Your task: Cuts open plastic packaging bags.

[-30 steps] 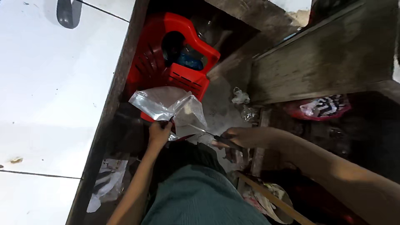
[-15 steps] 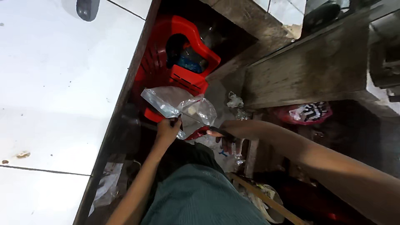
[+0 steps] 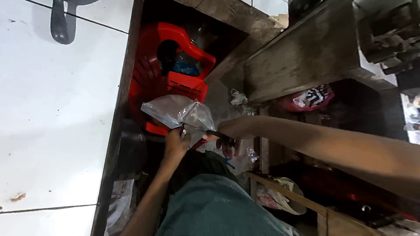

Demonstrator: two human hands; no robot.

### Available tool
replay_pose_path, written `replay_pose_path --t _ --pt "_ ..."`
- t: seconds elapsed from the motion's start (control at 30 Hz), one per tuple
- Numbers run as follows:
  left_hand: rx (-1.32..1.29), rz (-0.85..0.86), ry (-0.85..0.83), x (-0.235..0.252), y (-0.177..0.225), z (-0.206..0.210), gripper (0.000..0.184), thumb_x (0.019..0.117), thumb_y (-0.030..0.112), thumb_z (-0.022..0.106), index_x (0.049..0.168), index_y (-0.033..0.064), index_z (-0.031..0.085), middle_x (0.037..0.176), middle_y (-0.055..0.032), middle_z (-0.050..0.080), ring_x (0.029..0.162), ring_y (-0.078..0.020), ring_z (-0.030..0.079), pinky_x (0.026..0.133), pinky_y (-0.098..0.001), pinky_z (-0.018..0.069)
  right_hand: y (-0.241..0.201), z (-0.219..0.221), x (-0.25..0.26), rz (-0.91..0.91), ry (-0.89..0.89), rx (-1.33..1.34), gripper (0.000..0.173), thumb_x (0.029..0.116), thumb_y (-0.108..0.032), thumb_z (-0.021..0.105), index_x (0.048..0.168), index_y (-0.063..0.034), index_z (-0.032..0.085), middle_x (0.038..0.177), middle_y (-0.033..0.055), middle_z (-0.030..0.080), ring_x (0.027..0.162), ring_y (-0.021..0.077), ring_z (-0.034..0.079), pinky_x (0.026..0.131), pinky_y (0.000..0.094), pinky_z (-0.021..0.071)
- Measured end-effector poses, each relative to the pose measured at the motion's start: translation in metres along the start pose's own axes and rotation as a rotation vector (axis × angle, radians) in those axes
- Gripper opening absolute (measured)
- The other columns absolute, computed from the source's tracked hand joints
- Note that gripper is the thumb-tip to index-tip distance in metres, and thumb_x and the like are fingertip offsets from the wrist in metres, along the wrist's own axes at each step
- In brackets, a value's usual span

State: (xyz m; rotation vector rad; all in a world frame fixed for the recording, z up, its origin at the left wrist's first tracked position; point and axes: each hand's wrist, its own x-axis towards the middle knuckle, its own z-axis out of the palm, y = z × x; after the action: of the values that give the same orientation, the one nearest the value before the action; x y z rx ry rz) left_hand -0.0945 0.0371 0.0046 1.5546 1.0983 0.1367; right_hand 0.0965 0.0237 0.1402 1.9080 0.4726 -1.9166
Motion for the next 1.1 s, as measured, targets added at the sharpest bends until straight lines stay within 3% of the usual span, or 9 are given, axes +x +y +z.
replay_pose_path --t 0.1,0.4,0.6,0.7,0.8,0.87,0.93,1.03,1.1 --pt "-0.016 -0.008 0.062 -0.006 -0.002 0.001 0.016 0.0932 0.015 0.070 0.097 -0.0010 0.070 0.084 -0.0205 0.067 0.074 -0.0361 0.066 0.066 -0.0569 0.0538 -0.014 0.012 -0.002 0.059 0.023 0.018 0.066 0.1037 -0.061 0.038 0.102 0.0006 0.062 0.077 0.0077 0.067 0.068 0.0170 0.071 0.068 0.0329 0.0601" --pt "-0.007 0.024 0.117 -0.014 -0.013 0.009 0.018 0.0933 0.014 0.069 0.084 -0.0012 0.066 0.075 -0.0181 0.064 0.069 -0.0335 0.064 0.063 -0.0533 0.0523 -0.034 0.027 0.007 0.069 0.121 -0.076 0.057 0.1064 -0.055 0.041 0.095 -0.0024 0.060 0.071 0.0047 0.064 0.060 0.0139 0.065 0.060 0.0296 0.0556" --pt "-0.068 -0.084 0.127 -0.014 -0.021 0.003 0.022 0.0938 0.016 0.070 0.084 -0.0023 0.066 0.074 -0.0170 0.062 0.068 -0.0309 0.061 0.063 -0.0511 0.0510 0.012 -0.002 0.003 0.058 0.136 -0.033 0.053 0.1075 -0.049 0.045 0.088 -0.0031 0.063 0.063 0.0030 0.060 0.052 0.0125 0.060 0.052 0.0274 0.0521" --pt "-0.159 -0.146 0.058 -0.008 -0.027 0.000 0.023 0.0949 0.017 0.070 0.088 -0.0048 0.066 0.077 -0.0172 0.060 0.069 -0.0277 0.059 0.066 -0.0483 0.0507 0.039 -0.015 -0.014 -0.055 0.097 -0.133 0.048 0.1084 -0.042 0.047 0.092 -0.0017 0.065 0.065 0.0051 0.062 0.052 0.0145 0.061 0.051 0.0298 0.0542" --pt "-0.358 -0.268 -0.041 -0.001 -0.033 -0.003 0.033 0.0964 0.023 0.071 0.113 -0.0057 0.067 0.099 -0.0212 0.068 0.083 -0.0287 0.068 0.077 -0.0477 0.0588 0.054 -0.021 -0.040 -0.177 0.042 -0.210 0.035 0.1057 -0.033 0.056 0.095 -0.0003 0.064 0.069 0.0075 0.065 0.054 0.0154 0.064 0.053 0.0297 0.0561" --pt "-0.484 -0.359 -0.061 0.002 -0.025 -0.008 0.042 0.0967 0.032 0.072 0.121 -0.0015 0.065 0.110 -0.0195 0.069 0.093 -0.0292 0.069 0.082 -0.0475 0.0591 0.054 -0.018 -0.051 -0.361 0.161 -0.206 0.020 0.1000 -0.023 0.067 0.096 -0.0038 0.066 0.074 0.0053 0.069 0.061 0.0128 0.067 0.059 0.0278 0.0567" --pt "-0.504 -0.406 -0.044 0.008 -0.007 -0.016 0.043 0.0971 0.035 0.071 0.122 0.0010 0.065 0.110 -0.0169 0.068 0.093 -0.0259 0.068 0.082 -0.0442 0.0582 0.044 -0.009 -0.044 -0.627 0.410 -0.205 0.015 0.0916 -0.021 0.077 0.098 -0.0079 0.072 0.077 0.0023 0.069 0.067 0.0112 0.066 0.064 0.0303 0.0558" --pt "-0.429 -0.269 0.031 0.019 0.005 -0.012 0.030 0.0987 0.027 0.069 0.113 0.0004 0.069 0.098 -0.0114 0.070 0.083 -0.0168 0.065 0.076 -0.0377 0.0553 0.006 0.001 0.011 -1.037 0.624 -0.145 0.019 0.0867 -0.008 0.077 0.102 -0.0003 0.069 0.084 0.0100 0.070 0.073 0.0186 0.069 0.068 0.0392 0.0604" --pt "-0.398 -0.178 0.075 0.027 0.005 -0.006 0.022 0.0987 0.014 0.067 0.114 -0.0027 0.067 0.099 -0.0131 0.070 0.087 -0.0182 0.066 0.082 -0.0406 0.0561 -0.022 0.000 0.050 -1.081 0.668 -0.175 0.022 0.0861 -0.001 0.072 0.107 0.0032 0.068 0.093 0.0169 0.069 0.083 0.0270 0.068 0.077 0.0476 0.0565"
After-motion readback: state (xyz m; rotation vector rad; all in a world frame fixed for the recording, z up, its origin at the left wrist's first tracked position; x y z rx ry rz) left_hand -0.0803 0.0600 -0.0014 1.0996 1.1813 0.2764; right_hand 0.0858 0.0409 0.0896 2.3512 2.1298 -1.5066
